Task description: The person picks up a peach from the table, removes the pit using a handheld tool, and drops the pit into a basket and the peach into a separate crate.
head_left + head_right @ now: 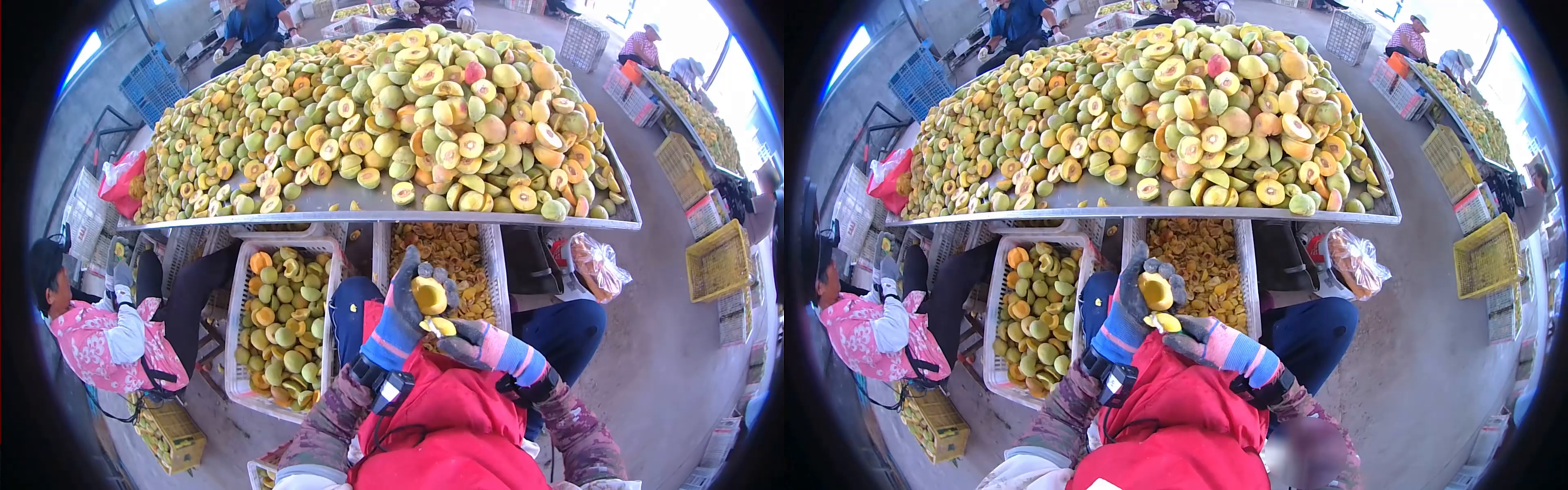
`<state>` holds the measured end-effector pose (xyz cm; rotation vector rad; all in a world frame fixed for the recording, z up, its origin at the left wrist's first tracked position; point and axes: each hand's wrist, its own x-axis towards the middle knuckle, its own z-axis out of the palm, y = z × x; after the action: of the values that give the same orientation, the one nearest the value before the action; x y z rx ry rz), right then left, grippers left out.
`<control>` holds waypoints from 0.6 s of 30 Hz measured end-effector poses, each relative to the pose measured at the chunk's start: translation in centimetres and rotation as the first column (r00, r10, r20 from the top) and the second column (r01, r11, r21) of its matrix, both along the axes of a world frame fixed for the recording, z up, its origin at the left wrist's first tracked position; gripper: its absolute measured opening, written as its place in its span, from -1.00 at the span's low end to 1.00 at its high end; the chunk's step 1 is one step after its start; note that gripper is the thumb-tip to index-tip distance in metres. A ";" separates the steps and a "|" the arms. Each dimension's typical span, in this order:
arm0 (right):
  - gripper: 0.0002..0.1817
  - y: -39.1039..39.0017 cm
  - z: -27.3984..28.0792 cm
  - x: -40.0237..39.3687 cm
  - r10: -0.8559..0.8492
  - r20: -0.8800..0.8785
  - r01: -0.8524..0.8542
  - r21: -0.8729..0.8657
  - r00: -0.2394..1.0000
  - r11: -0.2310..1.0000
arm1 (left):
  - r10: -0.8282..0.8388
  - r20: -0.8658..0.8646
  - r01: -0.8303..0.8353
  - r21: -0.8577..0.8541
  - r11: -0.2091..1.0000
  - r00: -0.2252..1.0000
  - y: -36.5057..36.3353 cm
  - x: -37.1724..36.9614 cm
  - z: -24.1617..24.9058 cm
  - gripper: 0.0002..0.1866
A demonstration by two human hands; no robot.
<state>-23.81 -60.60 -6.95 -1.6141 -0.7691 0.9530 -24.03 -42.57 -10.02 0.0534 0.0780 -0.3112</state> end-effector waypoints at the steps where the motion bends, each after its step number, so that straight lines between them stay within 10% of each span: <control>1: -0.64 -1.1 -4.0 0.6 -0.047 -0.465 0.083 0.059 0.884 0.995 | 0.154 -0.053 -0.148 0.091 0.985 0.987 0.0 -0.1 -0.2 -0.56; 2: -0.65 -1.9 -8.0 1.1 -0.042 -0.824 0.179 0.072 0.564 0.981 | 0.311 -0.091 -0.291 0.186 0.939 0.946 0.1 -0.2 -0.4 -0.60; 4: -0.70 -1.9 -9.1 0.5 -0.257 -0.614 0.155 -0.216 0.746 0.964 | 0.463 -0.136 -0.419 0.263 0.869 0.876 0.8 -1.0 -1.1 -0.61; 5: -0.73 -3.0 -13.5 0.2 -0.164 0.103 0.192 -0.394 0.981 0.899 | 0.474 -0.099 -0.428 0.298 0.853 0.875 1.3 -1.7 -1.5 -0.65; 6: -0.76 -3.3 -15.9 0.4 0.134 0.731 0.349 -0.468 0.669 0.812 | 0.480 -0.059 -0.436 0.332 0.836 0.875 1.7 -2.2 -1.8 -0.67; 7: -0.76 -2.8 -15.1 1.3 0.146 0.732 0.338 -0.469 0.665 0.816 | 0.493 -0.058 -0.450 0.329 0.830 0.868 1.5 -2.5 -1.8 -0.67; 9: -0.79 -1.2 -11.4 1.3 -0.312 0.669 0.429 -0.011 0.674 0.903 | 0.543 0.411 -0.619 0.734 0.280 0.733 0.4 -4.3 -1.5 -0.67; 10: -0.79 -0.1 -8.7 1.5 -0.311 0.675 0.429 -0.009 0.669 0.903 | 0.543 0.415 -0.624 0.729 0.282 0.730 0.5 -4.3 -0.8 -0.67; 12: -0.79 2.3 -4.2 0.7 -0.450 0.442 0.456 0.098 0.776 0.884 | 0.174 0.700 -0.574 0.681 -0.454 0.693 0.7 -4.8 0.6 -0.68; 15: -0.78 4.5 -3.0 0.4 -0.393 0.599 0.449 0.062 0.698 0.891 | 0.286 0.521 -0.465 0.851 -0.243 0.805 0.4 -5.2 1.1 -0.70; 18: -0.77 5.5 -3.0 0.2 -0.325 0.711 0.454 0.009 0.624 0.891 | 0.259 0.626 -0.559 0.776 -0.291 0.735 1.0 -5.1 -0.9 -0.72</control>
<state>-23.63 -55.10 -9.90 -2.2231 -0.7822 0.0431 -29.13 -41.54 -10.95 1.6861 0.0963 0.6540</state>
